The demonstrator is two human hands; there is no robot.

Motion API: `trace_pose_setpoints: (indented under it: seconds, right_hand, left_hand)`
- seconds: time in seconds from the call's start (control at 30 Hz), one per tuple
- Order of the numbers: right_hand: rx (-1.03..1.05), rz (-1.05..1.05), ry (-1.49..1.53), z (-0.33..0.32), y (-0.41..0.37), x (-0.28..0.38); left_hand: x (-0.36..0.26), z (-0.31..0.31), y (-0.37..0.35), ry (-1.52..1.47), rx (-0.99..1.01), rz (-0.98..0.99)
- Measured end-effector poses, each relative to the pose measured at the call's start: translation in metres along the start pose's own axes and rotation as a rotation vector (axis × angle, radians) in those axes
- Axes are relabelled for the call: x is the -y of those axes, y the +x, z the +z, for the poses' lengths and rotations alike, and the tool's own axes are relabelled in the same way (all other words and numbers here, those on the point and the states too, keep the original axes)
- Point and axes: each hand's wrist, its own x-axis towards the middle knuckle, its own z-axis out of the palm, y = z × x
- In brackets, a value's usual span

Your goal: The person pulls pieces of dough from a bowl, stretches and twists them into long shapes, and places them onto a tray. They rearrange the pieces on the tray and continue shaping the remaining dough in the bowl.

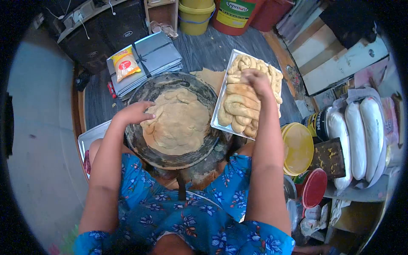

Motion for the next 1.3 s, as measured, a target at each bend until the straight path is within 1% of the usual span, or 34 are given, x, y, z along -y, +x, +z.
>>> trace_pose_setpoints:
  seconds: [0.03,0.07,0.13,0.23,0.33,0.37,0.47,0.57,0.67,0.8,0.83,0.87,0.93,0.97,1.07,1.17,1.27,1.3]
  right_hand:
    - [-0.092,-0.036,0.125,-0.014,0.002,0.000]
    - [-0.161,-0.079,0.118,-0.027,0.005,0.000]
    - [-0.274,-0.107,0.046,-0.046,0.011,-0.007]
    - [-0.393,-0.150,-0.031,-0.062,0.015,-0.011]
    - [-0.512,-0.215,-0.284,-0.075,0.012,-0.001]
    - [-0.542,-0.240,-0.280,-0.075,0.011,0.003]
    - [-0.620,-0.203,-0.386,-0.070,0.010,0.006]
    - [-0.482,-0.173,-0.434,-0.072,0.031,-0.014]
    - [-0.490,-0.258,-0.311,-0.060,0.039,-0.011]
    - [-0.394,-0.280,-0.184,-0.029,0.042,0.005]
    - [-0.432,-0.258,-0.242,-0.023,0.045,0.005]
    - [-0.432,-0.289,-0.246,-0.019,0.048,0.004]
    - [-0.436,-0.355,-0.252,-0.010,0.052,0.005]
    - [-0.429,-0.350,-0.202,-0.004,0.054,0.004]
    - [-0.462,-0.401,-0.379,0.005,0.048,0.011]
    - [-0.486,-0.442,-0.407,0.001,0.052,0.008]
    - [-0.383,-0.401,-0.382,-0.010,0.048,0.009]
    - [-0.358,-0.307,-0.425,-0.016,0.044,0.011]
  left_hand:
    - [-0.003,0.002,0.001,0.012,-0.004,0.009]
    - [-0.007,0.003,0.001,-0.004,0.005,0.010]
    - [-0.018,0.001,0.002,-0.022,0.039,0.013]
    - [-0.029,-0.004,0.011,0.050,0.063,0.022]
    - [-0.034,-0.002,0.026,0.082,0.016,0.086]
    - [-0.037,-0.002,0.030,0.087,0.026,0.079]
    - [-0.047,-0.003,0.036,0.098,0.065,0.059]
    - [-0.051,-0.005,0.042,0.107,0.102,0.046]
    - [-0.052,-0.007,0.044,0.112,0.108,0.028]
    - [-0.055,-0.008,0.048,0.129,0.123,0.019]
    - [-0.056,-0.008,0.048,0.129,0.129,0.019]
    - [-0.056,-0.006,0.048,0.128,0.128,0.016]
    - [-0.055,-0.005,0.050,0.132,0.125,0.012]
    - [-0.054,-0.004,0.051,0.128,0.121,0.016]
    - [-0.052,-0.003,0.052,0.125,0.109,0.023]
    - [-0.050,-0.003,0.051,0.130,0.101,0.026]
    - [-0.049,-0.005,0.048,0.127,0.100,0.030]
    - [-0.049,-0.005,0.047,0.129,0.103,0.026]
